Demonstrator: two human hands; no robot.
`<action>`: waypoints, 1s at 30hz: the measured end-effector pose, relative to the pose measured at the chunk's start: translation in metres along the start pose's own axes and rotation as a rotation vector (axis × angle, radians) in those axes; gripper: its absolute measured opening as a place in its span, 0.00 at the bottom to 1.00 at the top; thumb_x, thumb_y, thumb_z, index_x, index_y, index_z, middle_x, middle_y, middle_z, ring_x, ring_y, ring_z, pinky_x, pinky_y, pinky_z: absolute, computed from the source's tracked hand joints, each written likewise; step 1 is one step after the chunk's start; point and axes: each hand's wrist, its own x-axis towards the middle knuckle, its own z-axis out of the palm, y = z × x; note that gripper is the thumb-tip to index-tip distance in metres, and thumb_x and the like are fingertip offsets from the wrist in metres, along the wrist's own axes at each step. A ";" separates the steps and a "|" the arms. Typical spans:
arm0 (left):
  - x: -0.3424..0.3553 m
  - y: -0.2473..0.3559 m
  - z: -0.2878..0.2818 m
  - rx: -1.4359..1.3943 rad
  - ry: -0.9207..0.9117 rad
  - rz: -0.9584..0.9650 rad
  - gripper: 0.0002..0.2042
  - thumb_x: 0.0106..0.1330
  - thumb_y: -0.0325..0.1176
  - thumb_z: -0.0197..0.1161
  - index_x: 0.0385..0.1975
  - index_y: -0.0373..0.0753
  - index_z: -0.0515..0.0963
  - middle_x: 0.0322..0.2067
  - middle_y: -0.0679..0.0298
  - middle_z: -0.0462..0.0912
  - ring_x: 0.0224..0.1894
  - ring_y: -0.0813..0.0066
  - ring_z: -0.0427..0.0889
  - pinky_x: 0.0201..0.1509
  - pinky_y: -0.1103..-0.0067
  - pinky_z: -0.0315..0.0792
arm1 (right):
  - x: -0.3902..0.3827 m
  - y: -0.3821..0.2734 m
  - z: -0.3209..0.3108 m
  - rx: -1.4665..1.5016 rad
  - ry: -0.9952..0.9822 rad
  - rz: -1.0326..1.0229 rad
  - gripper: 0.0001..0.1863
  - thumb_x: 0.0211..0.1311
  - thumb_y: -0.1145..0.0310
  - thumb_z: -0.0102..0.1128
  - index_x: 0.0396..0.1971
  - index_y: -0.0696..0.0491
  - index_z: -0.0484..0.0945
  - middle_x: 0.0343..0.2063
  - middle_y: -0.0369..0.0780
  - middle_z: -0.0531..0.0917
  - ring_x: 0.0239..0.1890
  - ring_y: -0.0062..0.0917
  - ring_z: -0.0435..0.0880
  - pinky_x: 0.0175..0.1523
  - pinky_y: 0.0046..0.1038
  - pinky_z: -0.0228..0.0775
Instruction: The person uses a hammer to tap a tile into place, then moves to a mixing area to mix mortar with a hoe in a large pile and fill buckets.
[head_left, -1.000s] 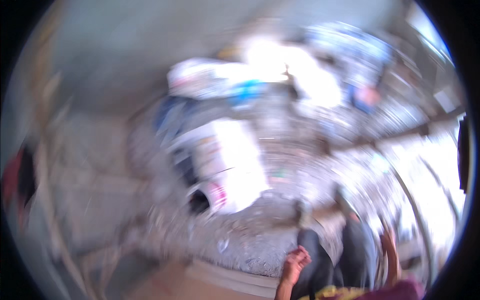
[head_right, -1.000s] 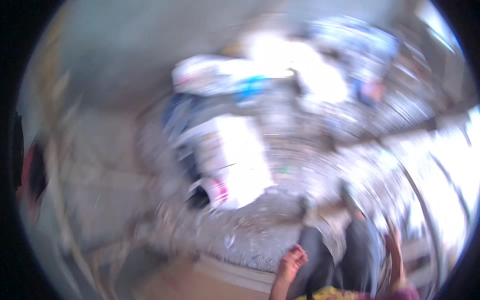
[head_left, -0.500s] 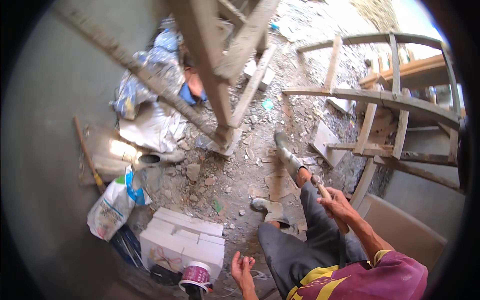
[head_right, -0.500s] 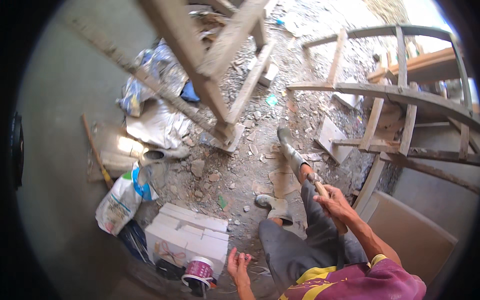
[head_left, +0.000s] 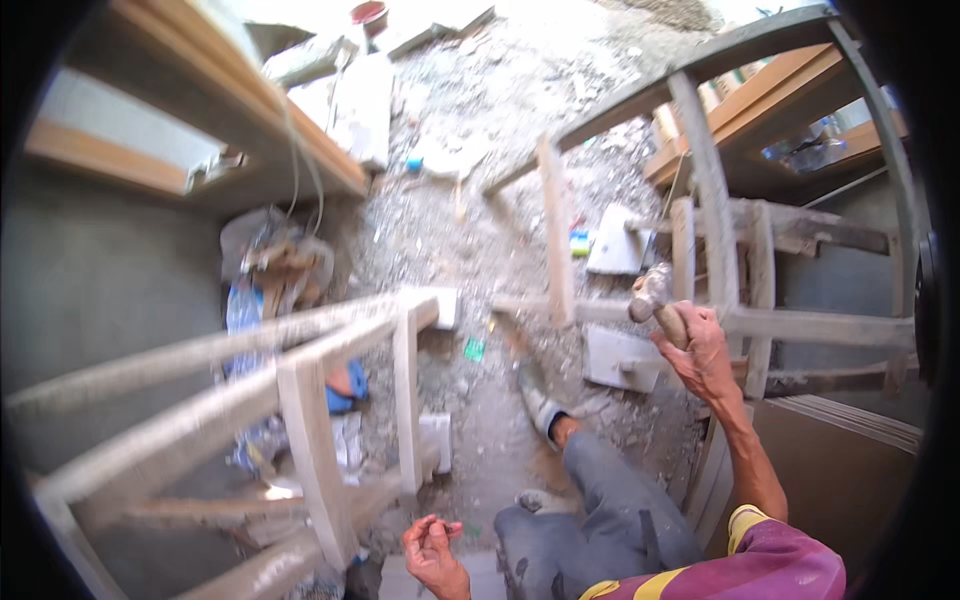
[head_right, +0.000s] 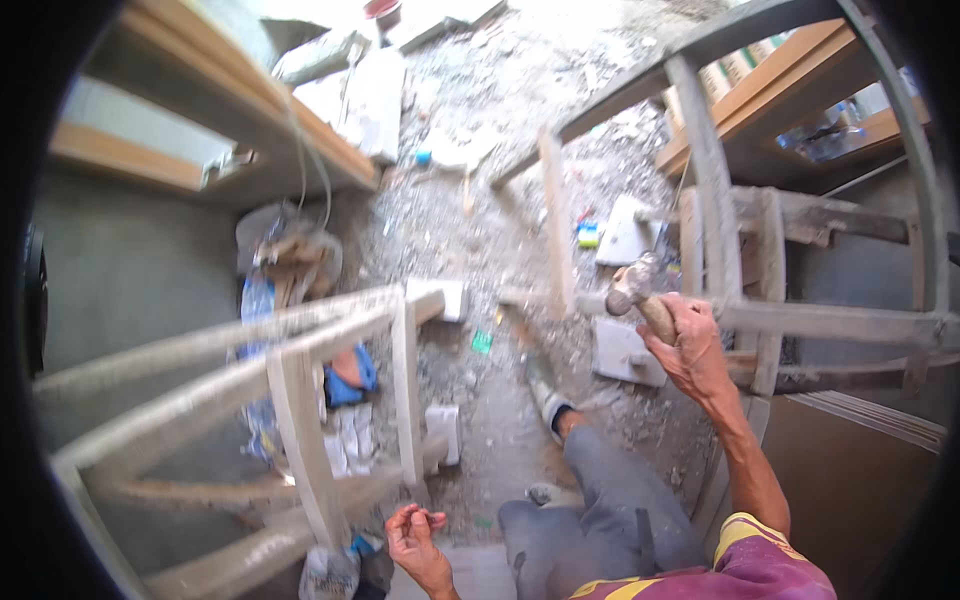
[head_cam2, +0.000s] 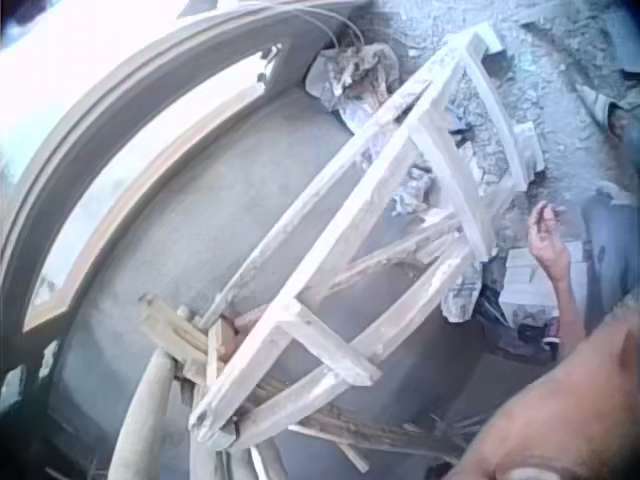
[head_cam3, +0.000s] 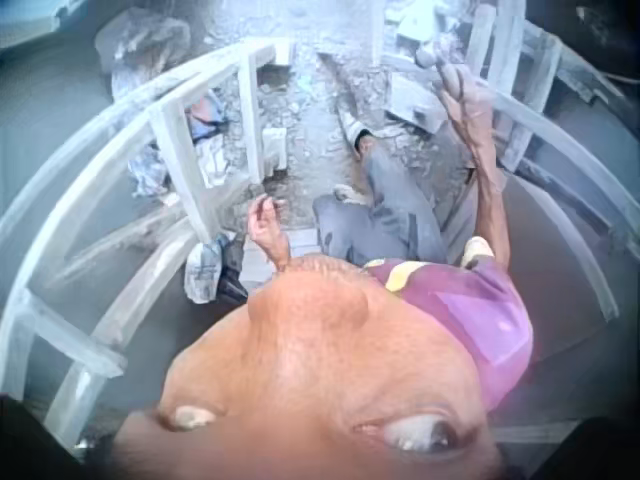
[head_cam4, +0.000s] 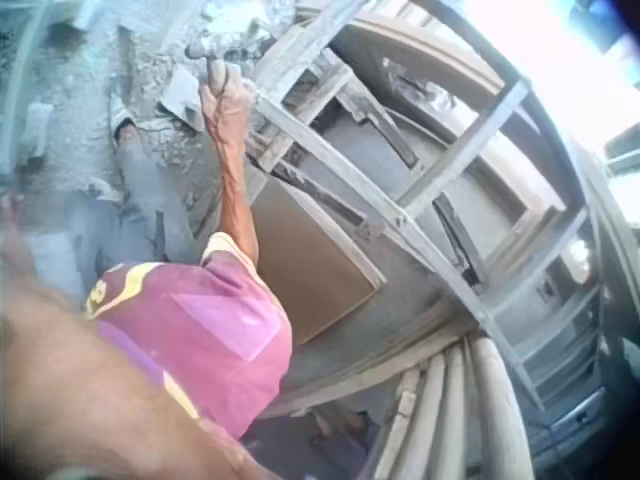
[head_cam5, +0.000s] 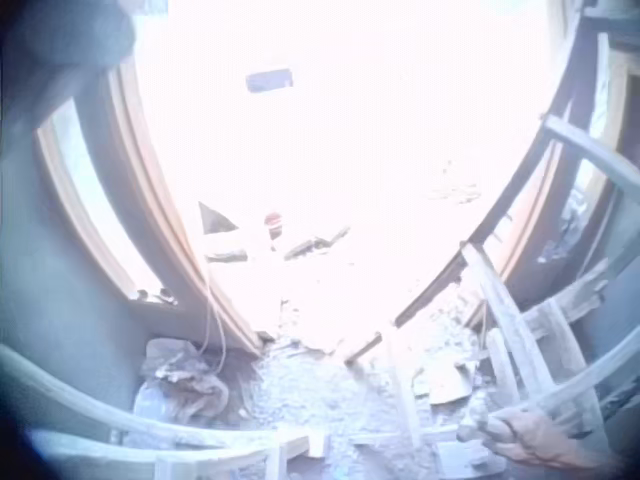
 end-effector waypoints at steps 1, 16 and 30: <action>0.012 0.011 0.011 0.056 -0.022 -0.007 0.11 0.74 0.30 0.64 0.51 0.33 0.76 0.37 0.60 0.81 0.35 0.70 0.85 0.41 0.74 0.83 | 0.019 0.014 0.012 0.045 -0.014 0.027 0.19 0.59 0.64 0.74 0.46 0.56 0.80 0.36 0.45 0.84 0.43 0.42 0.79 0.51 0.39 0.72; 0.193 0.162 0.182 0.008 -0.220 -0.196 0.14 0.69 0.25 0.66 0.51 0.34 0.73 0.39 0.61 0.79 0.37 0.73 0.84 0.38 0.77 0.85 | 0.102 0.053 0.015 0.248 -0.129 0.474 0.17 0.58 0.64 0.71 0.42 0.59 0.80 0.42 0.50 0.82 0.51 0.46 0.76 0.58 0.43 0.67; 0.438 0.233 0.421 -0.074 -0.796 -0.648 0.11 0.71 0.27 0.68 0.49 0.34 0.77 0.42 0.62 0.83 0.43 0.79 0.84 0.44 0.79 0.84 | 0.412 -0.127 0.091 0.889 -0.346 1.056 0.21 0.57 0.75 0.76 0.45 0.57 0.72 0.36 0.39 0.85 0.35 0.20 0.84 0.42 0.23 0.77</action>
